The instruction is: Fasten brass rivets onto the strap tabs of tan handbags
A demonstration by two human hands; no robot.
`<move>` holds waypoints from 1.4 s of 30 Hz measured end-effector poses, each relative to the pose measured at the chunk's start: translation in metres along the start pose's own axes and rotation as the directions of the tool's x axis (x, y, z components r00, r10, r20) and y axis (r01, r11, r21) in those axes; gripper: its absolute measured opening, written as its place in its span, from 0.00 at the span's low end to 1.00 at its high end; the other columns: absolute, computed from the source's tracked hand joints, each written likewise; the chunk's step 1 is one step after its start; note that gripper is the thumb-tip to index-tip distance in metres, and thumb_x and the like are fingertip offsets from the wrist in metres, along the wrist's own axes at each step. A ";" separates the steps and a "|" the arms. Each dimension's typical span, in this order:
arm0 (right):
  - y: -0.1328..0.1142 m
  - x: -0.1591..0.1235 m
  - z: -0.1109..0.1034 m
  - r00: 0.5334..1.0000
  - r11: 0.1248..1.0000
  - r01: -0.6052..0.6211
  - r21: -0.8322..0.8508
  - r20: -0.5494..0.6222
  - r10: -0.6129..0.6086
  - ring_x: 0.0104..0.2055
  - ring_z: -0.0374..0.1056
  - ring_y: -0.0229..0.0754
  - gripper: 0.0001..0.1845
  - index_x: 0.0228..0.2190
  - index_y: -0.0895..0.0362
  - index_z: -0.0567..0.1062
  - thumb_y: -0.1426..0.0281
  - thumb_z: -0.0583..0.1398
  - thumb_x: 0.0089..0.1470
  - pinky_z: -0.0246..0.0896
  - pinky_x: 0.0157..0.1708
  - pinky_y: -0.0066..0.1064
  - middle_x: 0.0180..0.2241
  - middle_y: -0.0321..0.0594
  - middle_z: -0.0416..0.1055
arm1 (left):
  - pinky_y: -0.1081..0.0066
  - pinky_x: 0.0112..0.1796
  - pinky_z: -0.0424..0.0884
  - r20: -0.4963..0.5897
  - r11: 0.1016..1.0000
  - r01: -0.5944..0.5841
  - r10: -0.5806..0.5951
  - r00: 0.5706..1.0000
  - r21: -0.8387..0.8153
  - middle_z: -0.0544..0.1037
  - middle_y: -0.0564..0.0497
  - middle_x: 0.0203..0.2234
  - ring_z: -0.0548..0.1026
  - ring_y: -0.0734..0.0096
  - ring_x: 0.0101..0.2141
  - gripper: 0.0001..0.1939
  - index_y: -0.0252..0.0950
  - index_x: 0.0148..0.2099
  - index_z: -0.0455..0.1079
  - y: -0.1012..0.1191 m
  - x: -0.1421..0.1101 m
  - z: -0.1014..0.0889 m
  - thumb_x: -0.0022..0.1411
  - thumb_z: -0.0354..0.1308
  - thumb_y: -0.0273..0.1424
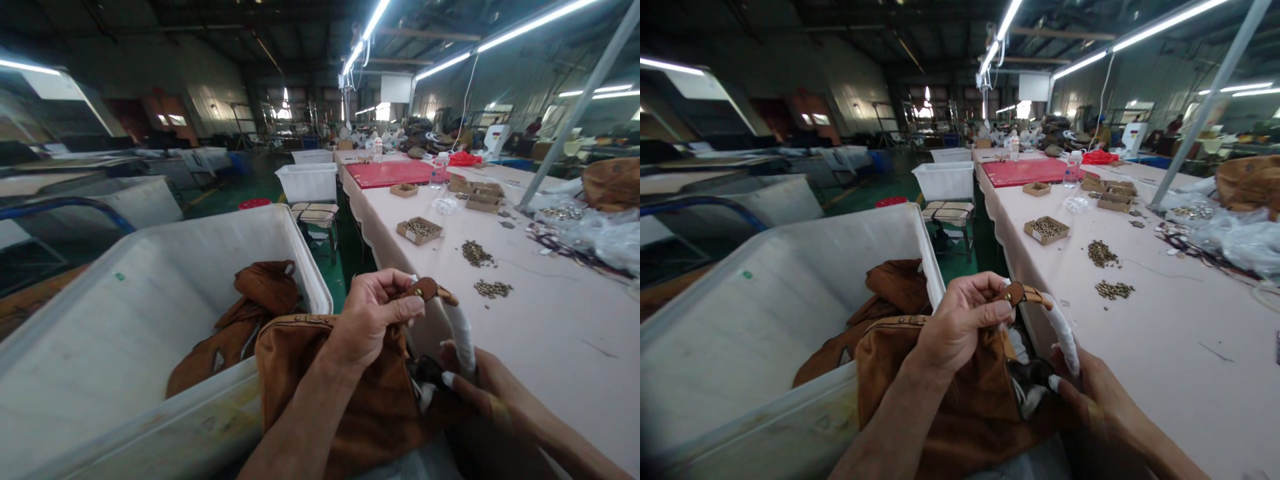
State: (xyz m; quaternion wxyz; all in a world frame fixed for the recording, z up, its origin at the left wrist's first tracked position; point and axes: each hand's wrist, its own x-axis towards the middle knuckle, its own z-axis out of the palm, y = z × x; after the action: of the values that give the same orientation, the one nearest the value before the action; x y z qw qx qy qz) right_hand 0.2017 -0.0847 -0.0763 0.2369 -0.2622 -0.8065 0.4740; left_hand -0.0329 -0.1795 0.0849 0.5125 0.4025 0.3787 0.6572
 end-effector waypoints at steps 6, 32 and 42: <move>0.009 0.000 -0.007 0.976 0.996 0.047 0.071 -0.216 -0.031 0.41 0.73 0.52 0.20 0.44 0.57 0.77 0.55 0.62 0.59 0.69 0.40 0.37 0.38 0.44 0.77 | 0.74 0.29 0.68 -0.040 0.949 -0.313 0.314 0.948 0.042 0.75 0.50 0.29 0.71 0.73 0.27 0.14 0.34 0.38 0.75 0.066 -0.002 0.039 0.51 0.74 0.31; -0.040 0.075 -0.069 0.863 0.964 0.220 0.148 -0.490 -0.122 0.34 0.76 0.50 0.17 0.34 0.59 0.85 0.58 0.69 0.51 0.68 0.32 0.34 0.31 0.44 0.82 | 0.69 0.44 0.77 -0.566 0.678 0.032 0.585 0.581 0.734 0.80 0.48 0.38 0.79 0.61 0.41 0.23 0.34 0.45 0.74 0.054 -0.135 -0.062 0.46 0.75 0.29; -0.064 0.060 -0.042 0.841 0.983 0.168 0.068 -0.531 -0.107 0.36 0.79 0.54 0.15 0.38 0.58 0.86 0.66 0.67 0.47 0.73 0.30 0.34 0.35 0.45 0.84 | 0.49 0.61 0.62 0.172 -0.316 0.018 0.562 0.809 0.949 0.71 0.38 0.57 0.68 0.47 0.57 0.27 0.33 0.60 0.66 0.012 -0.084 0.028 0.57 0.55 0.20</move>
State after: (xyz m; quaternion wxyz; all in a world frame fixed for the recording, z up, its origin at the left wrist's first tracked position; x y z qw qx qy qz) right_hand 0.1700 -0.0452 0.0065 0.4959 -0.3091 -0.6999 0.4107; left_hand 0.0007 -0.2618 0.0946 -0.2594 0.5891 0.7151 0.2726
